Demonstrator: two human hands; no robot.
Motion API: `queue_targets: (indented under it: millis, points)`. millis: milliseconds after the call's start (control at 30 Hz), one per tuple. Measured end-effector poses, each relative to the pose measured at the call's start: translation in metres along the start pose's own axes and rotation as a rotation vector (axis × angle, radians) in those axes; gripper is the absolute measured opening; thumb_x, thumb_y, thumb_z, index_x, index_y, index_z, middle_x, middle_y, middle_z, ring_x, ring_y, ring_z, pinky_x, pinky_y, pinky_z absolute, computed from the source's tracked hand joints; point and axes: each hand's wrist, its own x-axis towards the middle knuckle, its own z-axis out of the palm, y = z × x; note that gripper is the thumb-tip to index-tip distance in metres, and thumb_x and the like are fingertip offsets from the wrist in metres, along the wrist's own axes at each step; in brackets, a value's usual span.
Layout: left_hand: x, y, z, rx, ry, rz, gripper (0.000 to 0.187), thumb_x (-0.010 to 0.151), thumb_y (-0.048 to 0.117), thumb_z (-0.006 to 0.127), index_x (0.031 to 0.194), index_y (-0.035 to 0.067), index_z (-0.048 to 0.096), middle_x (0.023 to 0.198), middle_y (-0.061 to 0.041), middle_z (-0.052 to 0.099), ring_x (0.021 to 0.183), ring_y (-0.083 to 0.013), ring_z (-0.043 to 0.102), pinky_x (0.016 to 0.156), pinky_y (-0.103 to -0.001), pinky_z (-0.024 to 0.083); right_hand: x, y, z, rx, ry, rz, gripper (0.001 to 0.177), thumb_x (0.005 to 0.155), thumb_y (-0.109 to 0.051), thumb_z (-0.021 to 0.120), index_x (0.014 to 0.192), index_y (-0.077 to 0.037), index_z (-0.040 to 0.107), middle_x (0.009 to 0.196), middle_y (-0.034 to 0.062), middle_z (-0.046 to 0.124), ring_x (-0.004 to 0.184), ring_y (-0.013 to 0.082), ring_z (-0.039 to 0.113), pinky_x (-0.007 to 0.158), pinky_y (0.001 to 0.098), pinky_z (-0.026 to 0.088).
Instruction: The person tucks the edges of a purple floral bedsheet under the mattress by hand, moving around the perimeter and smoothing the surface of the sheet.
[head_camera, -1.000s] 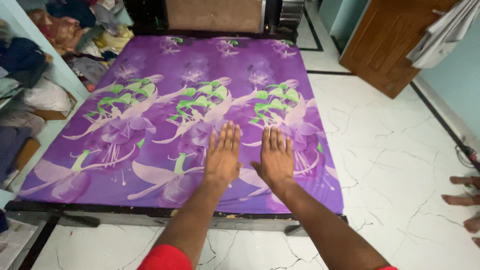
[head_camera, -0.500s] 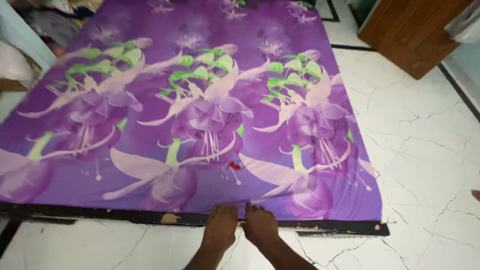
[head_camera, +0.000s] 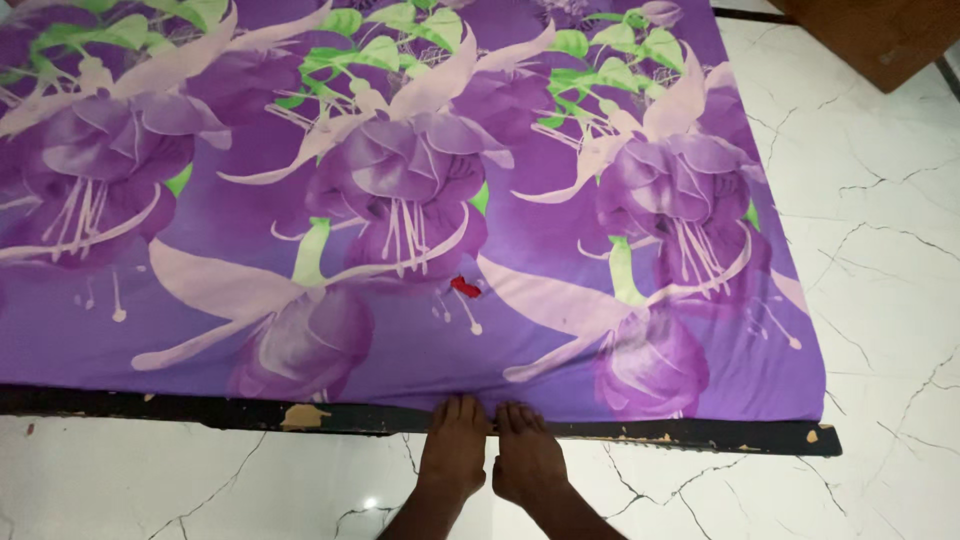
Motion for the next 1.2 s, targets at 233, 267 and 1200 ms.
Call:
queue_targets:
  millis: [233, 267, 1200]
  points:
    - [0.013, 0.003, -0.025, -0.036, -0.214, -0.027, 0.068, 0.080, 0.027, 0.078, 0.138, 0.001, 0.055, 0.147, -0.022, 0.039, 0.142, -0.0373, 0.034, 0.125, -0.051, 0.018, 0.026, -0.002, -0.035, 0.010, -0.272, 0.092, 0.064, 0.079, -0.028, 0.063, 0.138, -0.004, 0.053, 0.143, 0.0180, 0.053, 0.140, 0.0341, 0.047, 0.120, 0.0433, 0.036]
    - [0.014, 0.006, -0.021, -0.029, -0.221, -0.039, 0.063, 0.081, 0.026, 0.076, 0.137, 0.004, 0.057, 0.147, -0.024, 0.039, 0.143, -0.0398, 0.032, 0.125, -0.053, 0.016, 0.026, -0.002, -0.038, 0.024, -0.318, 0.106, 0.063, 0.079, -0.029, 0.063, 0.137, -0.006, 0.054, 0.141, 0.0171, 0.054, 0.136, 0.0343, 0.050, 0.119, 0.0435, 0.038]
    - [0.045, -0.006, 0.015, -0.106, -0.252, -0.038, 0.033, 0.091, 0.022, 0.058, 0.118, 0.011, 0.075, 0.130, -0.015, 0.064, 0.129, -0.0302, 0.057, 0.130, -0.058, 0.014, 0.050, 0.006, -0.073, 0.230, -0.401, 0.210, 0.046, 0.085, -0.045, 0.062, 0.121, -0.018, 0.073, 0.127, 0.0138, 0.068, 0.126, 0.0354, 0.059, 0.112, 0.0465, 0.046]
